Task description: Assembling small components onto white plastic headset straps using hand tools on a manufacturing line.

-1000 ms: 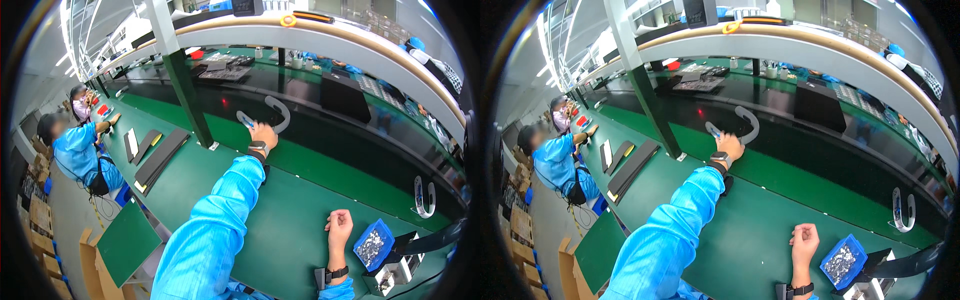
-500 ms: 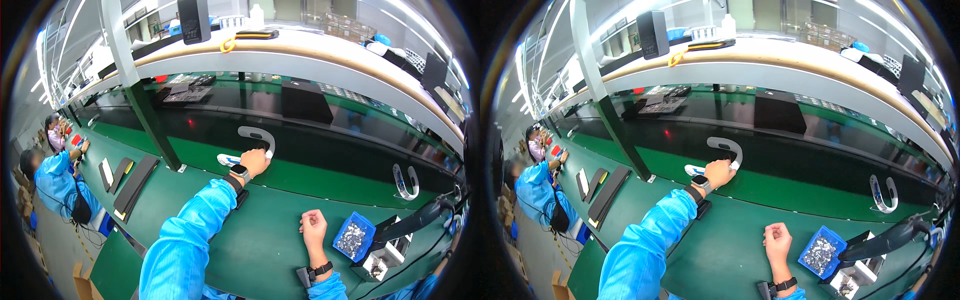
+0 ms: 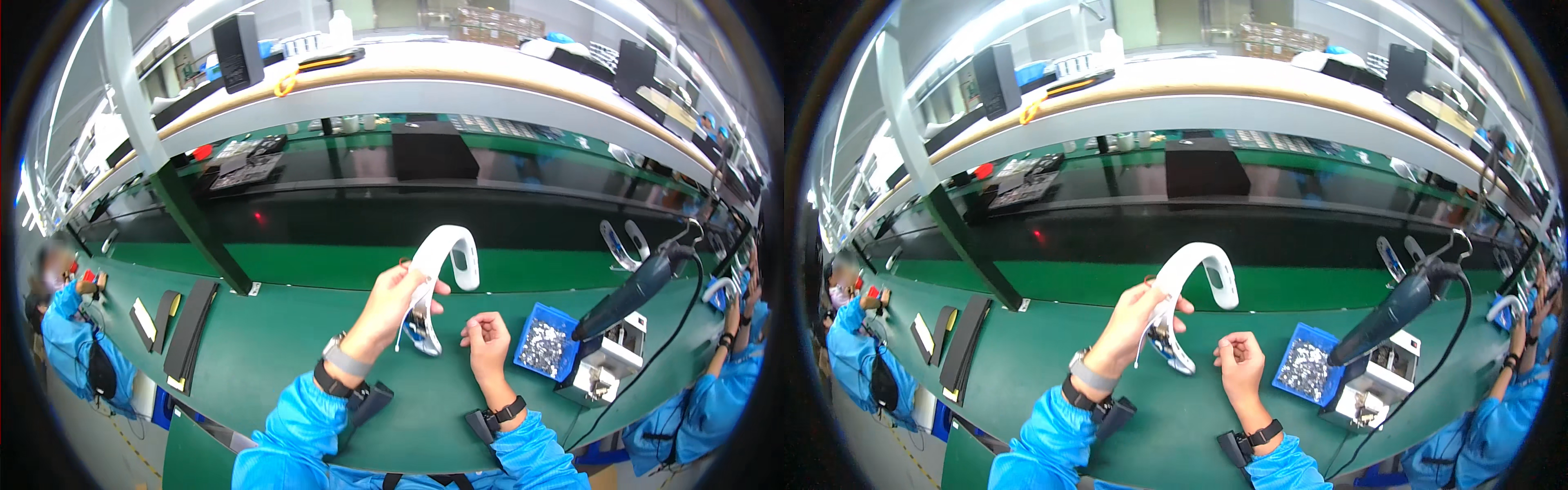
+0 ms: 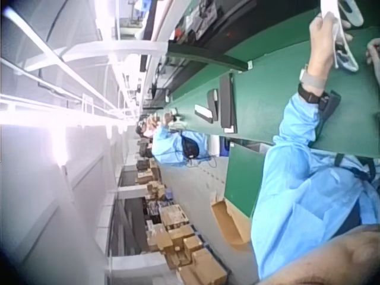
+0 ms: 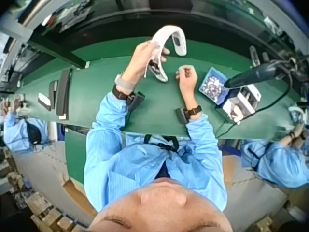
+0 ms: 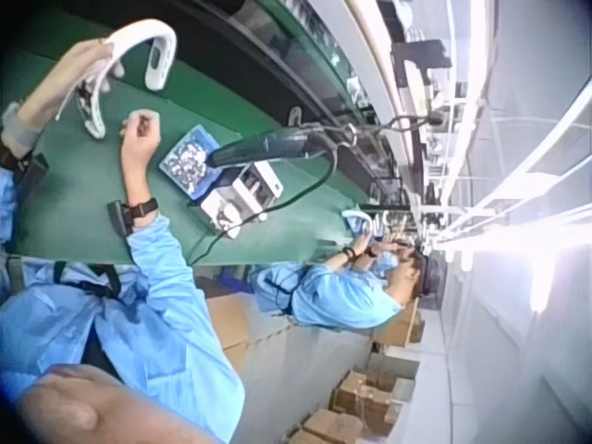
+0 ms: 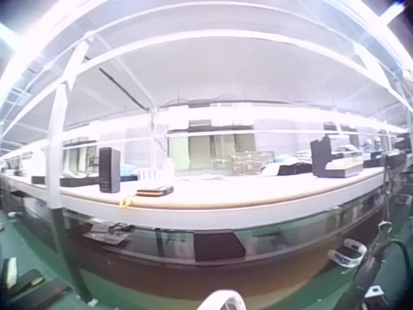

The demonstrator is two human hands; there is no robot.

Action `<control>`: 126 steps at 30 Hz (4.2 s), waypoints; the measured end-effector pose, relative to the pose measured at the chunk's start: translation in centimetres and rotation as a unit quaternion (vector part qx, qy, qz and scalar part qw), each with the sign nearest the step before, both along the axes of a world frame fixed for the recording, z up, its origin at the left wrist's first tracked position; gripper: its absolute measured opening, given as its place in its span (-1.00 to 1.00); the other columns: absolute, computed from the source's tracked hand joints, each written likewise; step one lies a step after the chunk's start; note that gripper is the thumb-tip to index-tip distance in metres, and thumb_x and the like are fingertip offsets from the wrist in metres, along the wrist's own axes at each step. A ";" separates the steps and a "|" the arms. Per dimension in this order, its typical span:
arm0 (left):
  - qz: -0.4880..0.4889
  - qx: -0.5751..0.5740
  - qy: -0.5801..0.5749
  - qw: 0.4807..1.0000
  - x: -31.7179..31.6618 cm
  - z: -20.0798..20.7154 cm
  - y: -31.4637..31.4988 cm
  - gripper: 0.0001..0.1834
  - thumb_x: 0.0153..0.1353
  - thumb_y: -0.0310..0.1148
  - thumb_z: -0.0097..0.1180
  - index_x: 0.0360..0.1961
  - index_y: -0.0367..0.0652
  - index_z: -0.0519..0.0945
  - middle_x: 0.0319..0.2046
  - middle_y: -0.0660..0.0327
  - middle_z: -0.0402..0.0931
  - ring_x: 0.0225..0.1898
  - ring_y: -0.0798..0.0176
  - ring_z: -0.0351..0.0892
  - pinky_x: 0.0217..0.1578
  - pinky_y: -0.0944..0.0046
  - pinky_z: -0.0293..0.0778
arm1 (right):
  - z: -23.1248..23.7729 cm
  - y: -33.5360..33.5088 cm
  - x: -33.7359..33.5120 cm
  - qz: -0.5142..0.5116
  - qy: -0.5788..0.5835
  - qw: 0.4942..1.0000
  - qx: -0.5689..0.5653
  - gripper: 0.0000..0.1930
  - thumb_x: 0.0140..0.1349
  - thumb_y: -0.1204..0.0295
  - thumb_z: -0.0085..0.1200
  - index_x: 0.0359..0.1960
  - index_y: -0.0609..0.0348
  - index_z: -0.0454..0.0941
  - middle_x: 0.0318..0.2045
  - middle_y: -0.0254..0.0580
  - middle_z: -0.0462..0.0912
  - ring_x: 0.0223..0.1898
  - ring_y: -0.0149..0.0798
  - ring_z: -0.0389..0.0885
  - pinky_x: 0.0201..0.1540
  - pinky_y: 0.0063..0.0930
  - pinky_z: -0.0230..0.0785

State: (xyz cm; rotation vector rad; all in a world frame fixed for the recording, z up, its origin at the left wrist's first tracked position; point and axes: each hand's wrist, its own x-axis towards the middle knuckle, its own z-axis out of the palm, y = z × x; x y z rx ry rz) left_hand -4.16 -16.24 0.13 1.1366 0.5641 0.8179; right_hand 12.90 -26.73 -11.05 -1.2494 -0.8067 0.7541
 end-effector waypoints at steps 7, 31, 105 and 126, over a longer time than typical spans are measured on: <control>-0.090 -0.049 -0.021 0.995 2.0 -1.2 -6.0 -0.63 0.44 -0.18 -0.09 -0.02 -0.30 0.50 -0.34 0.07 0.65 -0.43 0.26 0.66 -0.38 0.32 0.58 | 7.1 -4.8 0.9 -0.062 -0.218 0.956 0.187 -0.91 0.19 0.66 0.20 -0.30 0.30 0.55 -0.35 -0.14 0.62 -0.39 -0.37 0.63 -0.35 -0.53 0.54; -0.117 -0.092 -0.087 0.985 3.5 -3.1 -9.3 -0.51 0.55 -0.10 -0.41 0.17 -0.27 0.38 -0.20 0.13 0.57 -0.28 0.32 0.62 -0.23 0.32 0.55 | 10.8 -5.4 0.3 -0.076 -0.528 0.826 0.185 -0.80 -0.10 0.60 0.37 -0.40 0.16 0.66 -0.36 -0.18 0.64 -0.35 -0.17 0.67 -0.39 -0.38 0.54; -0.091 0.030 0.035 0.995 4.9 -2.1 -11.5 -0.61 0.50 -0.29 -0.40 -0.01 -0.37 0.42 -0.49 0.05 0.54 -0.48 0.19 0.58 -0.39 0.22 0.51 | 11.1 -18.6 13.2 -0.286 -0.226 0.893 0.264 -0.59 0.15 0.60 0.27 0.03 0.33 0.42 -0.44 -0.19 0.60 -0.52 -0.48 0.53 -0.48 -0.61 0.44; -0.147 0.044 0.009 0.988 4.4 -2.8 -10.5 -0.58 0.54 -0.24 -0.40 0.03 -0.35 0.44 -0.48 0.09 0.60 -0.46 0.28 0.61 -0.40 0.31 0.54 | 15.0 -15.3 10.0 -0.189 -0.212 0.940 0.190 -0.51 0.31 0.33 0.19 0.13 0.39 0.34 -0.50 -0.31 0.51 -0.61 -0.49 0.46 -0.52 -0.62 0.34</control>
